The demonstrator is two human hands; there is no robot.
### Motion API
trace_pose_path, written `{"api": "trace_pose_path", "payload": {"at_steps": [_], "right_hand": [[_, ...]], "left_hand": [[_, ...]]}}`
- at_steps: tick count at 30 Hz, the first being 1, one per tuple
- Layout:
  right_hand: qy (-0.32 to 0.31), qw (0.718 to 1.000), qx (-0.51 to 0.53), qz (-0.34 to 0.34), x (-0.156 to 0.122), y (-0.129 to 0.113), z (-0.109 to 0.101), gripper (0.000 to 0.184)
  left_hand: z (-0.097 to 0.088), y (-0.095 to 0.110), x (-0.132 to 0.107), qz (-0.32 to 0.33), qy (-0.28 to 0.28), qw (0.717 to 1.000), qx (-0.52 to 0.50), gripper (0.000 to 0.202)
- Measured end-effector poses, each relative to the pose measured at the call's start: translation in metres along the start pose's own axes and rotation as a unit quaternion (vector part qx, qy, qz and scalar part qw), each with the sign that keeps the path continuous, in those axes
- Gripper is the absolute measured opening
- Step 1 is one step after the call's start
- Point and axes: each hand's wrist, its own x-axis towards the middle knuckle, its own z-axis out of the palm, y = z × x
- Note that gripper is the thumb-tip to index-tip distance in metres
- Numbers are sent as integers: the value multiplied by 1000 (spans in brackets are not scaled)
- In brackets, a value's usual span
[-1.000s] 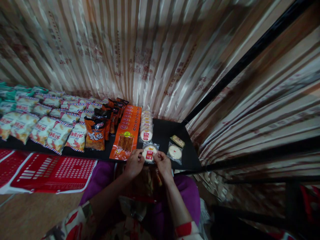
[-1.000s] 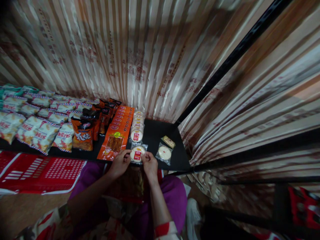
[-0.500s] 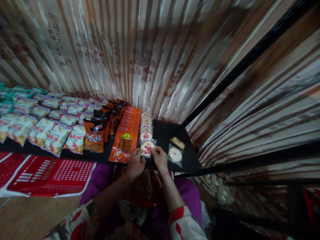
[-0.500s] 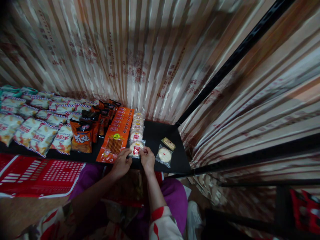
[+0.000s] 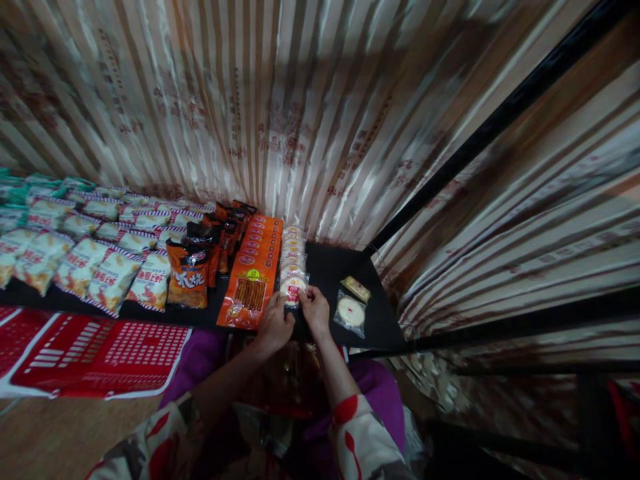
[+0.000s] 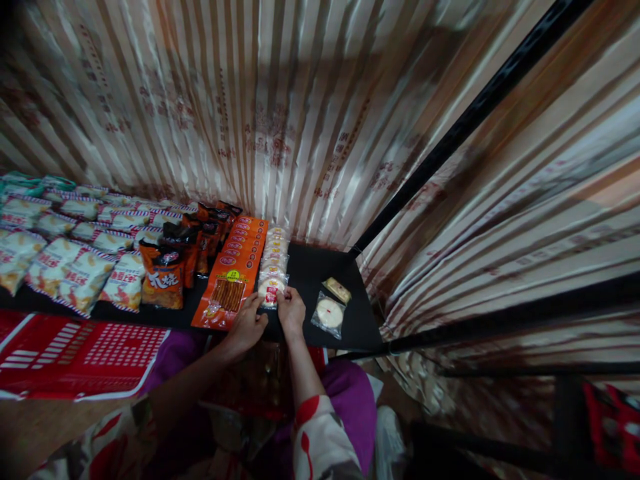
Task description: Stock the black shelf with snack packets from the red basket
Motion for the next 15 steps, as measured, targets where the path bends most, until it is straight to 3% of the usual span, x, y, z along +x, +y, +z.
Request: {"api": "trace_pose_path", "payload": {"at_steps": [15], "right_hand": [[29, 999, -16, -21, 5, 5, 10, 34]], "left_hand": [[1, 1, 5, -7, -20, 999, 31, 49]]}}
